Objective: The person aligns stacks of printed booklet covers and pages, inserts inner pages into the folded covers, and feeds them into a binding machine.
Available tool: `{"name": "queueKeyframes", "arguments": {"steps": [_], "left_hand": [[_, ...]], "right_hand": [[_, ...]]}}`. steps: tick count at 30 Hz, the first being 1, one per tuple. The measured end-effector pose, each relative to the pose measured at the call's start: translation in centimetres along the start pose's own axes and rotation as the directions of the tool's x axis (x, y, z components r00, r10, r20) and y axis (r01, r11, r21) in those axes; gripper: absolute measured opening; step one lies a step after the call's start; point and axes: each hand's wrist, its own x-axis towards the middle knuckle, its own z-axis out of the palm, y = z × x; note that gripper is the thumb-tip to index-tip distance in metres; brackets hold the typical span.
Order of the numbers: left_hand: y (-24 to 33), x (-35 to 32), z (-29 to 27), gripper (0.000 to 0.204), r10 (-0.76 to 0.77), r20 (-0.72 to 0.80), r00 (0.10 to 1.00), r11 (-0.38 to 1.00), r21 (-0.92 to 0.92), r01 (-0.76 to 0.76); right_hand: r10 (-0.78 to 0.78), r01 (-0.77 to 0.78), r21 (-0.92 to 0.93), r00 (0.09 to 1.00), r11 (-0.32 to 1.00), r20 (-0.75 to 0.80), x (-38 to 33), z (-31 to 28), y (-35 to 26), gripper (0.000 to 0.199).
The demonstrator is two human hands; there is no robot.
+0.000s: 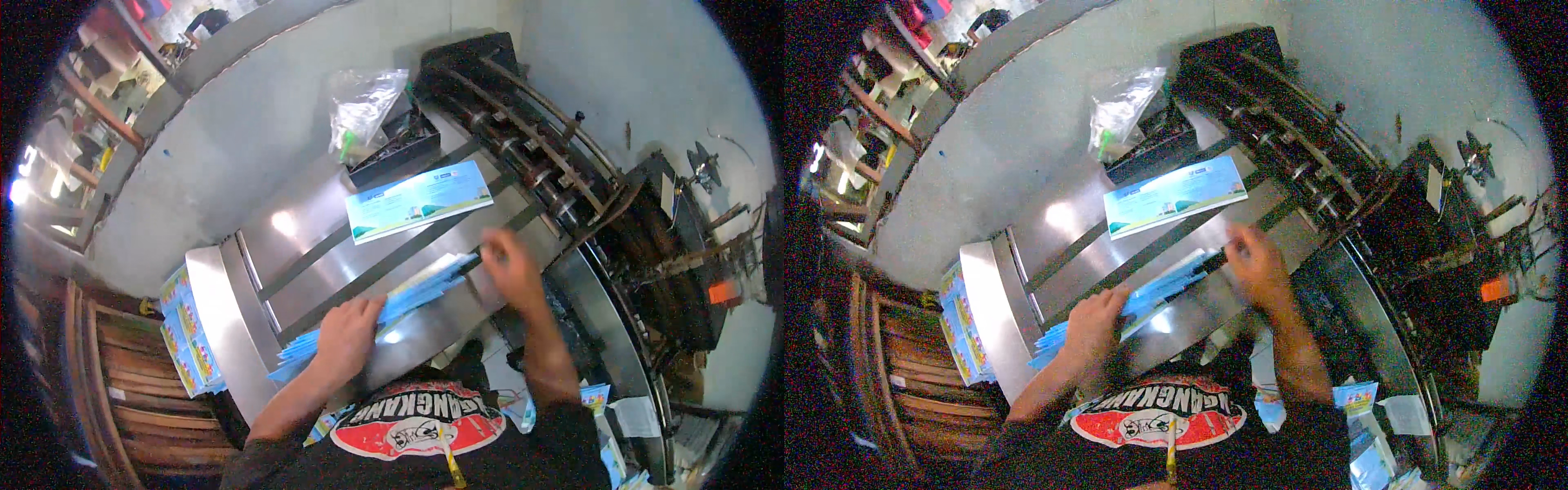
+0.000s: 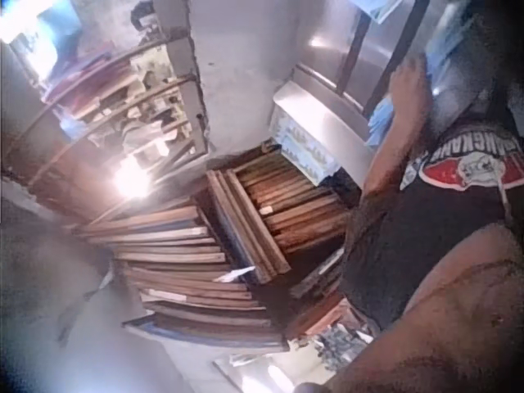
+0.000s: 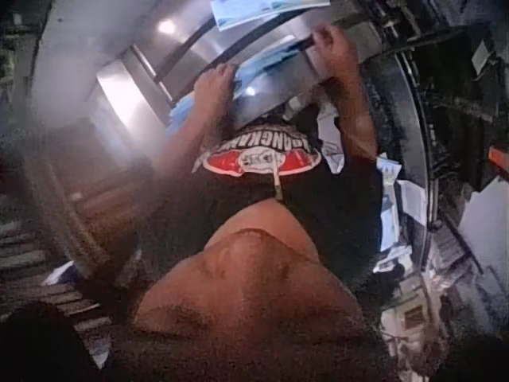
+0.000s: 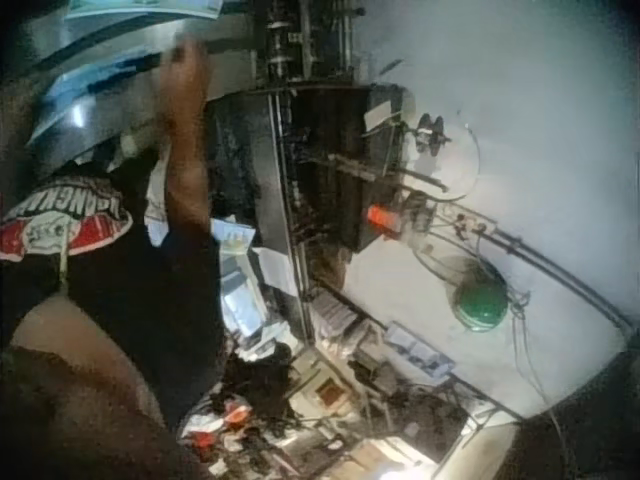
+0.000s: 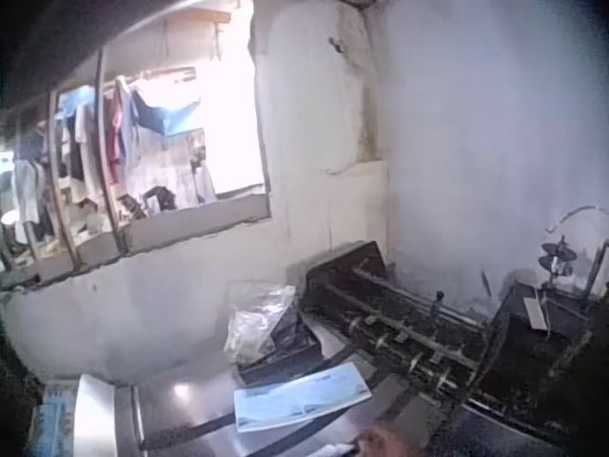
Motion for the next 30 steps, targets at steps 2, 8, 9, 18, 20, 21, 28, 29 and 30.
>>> {"name": "queueKeyframes", "arguments": {"steps": [2, 8, 9, 18, 20, 21, 28, 29, 30], "left_hand": [[1.3, -0.9, -2.0, 0.046, 0.084, 0.056, 0.995, 0.996, 0.012, -0.085], [2.0, -3.2, 0.3, 0.05, 0.153, 0.125, 0.98, 0.988, -0.016, -0.152], [2.0, -3.1, 0.4, 0.051, 0.122, 0.148, 0.981, 0.992, -0.028, -0.119], [2.5, -2.8, 0.4, 0.031, 0.227, 0.12, 0.966, 0.972, -0.088, -0.218], [2.6, -2.8, 0.7, 0.032, 0.226, 0.112, 0.968, 0.971, -0.109, -0.214], [2.8, -2.6, 0.9, 0.032, 0.224, 0.106, 0.969, 0.969, -0.129, -0.21], [2.1, -4.9, -1.4, 0.031, 0.251, 0.222, 0.942, 0.945, -0.266, -0.189], [1.0, -5.3, -3.0, 0.031, 0.188, 0.203, 0.961, 0.953, -0.274, -0.129], [-0.2, -6.5, -5.1, 0.032, 0.114, 0.192, 0.975, 0.956, -0.289, -0.055]], "right_hand": [[-0.243, 0.243, -0.197, 0.97, 0.95, 0.022, 8.4, 0.9, 2.1, 0.038], [0.028, 0.247, -0.62, 0.916, 0.745, 0.4, 19.4, 6.2, 3.5, 0.101], [0.027, 0.258, -0.617, 0.91, 0.743, 0.413, 19.7, 6.6, 3.0, 0.101], [-0.114, 0.507, -0.454, 0.749, 0.733, 0.652, 12.6, 6.0, -3.9, 0.033], [-0.385, 0.714, -0.211, 0.574, 0.667, 0.723, 5.0, 5.1, -3.0, 0.036], [-0.188, 0.668, -0.166, 0.424, 0.726, 0.886, 2.9, 3.3, -3.3, 0.039], [-0.738, 0.592, -0.641, 0.672, 0.489, 0.058, 8.7, -0.9, -8.5, 0.038], [-0.295, 0.507, -0.672, 0.862, 0.539, 0.413, 8.2, -0.2, -6.2, 0.038], [-0.026, 0.474, -0.613, 0.804, 0.632, 0.594, 5.5, 0.0, -3.7, 0.039]]}}
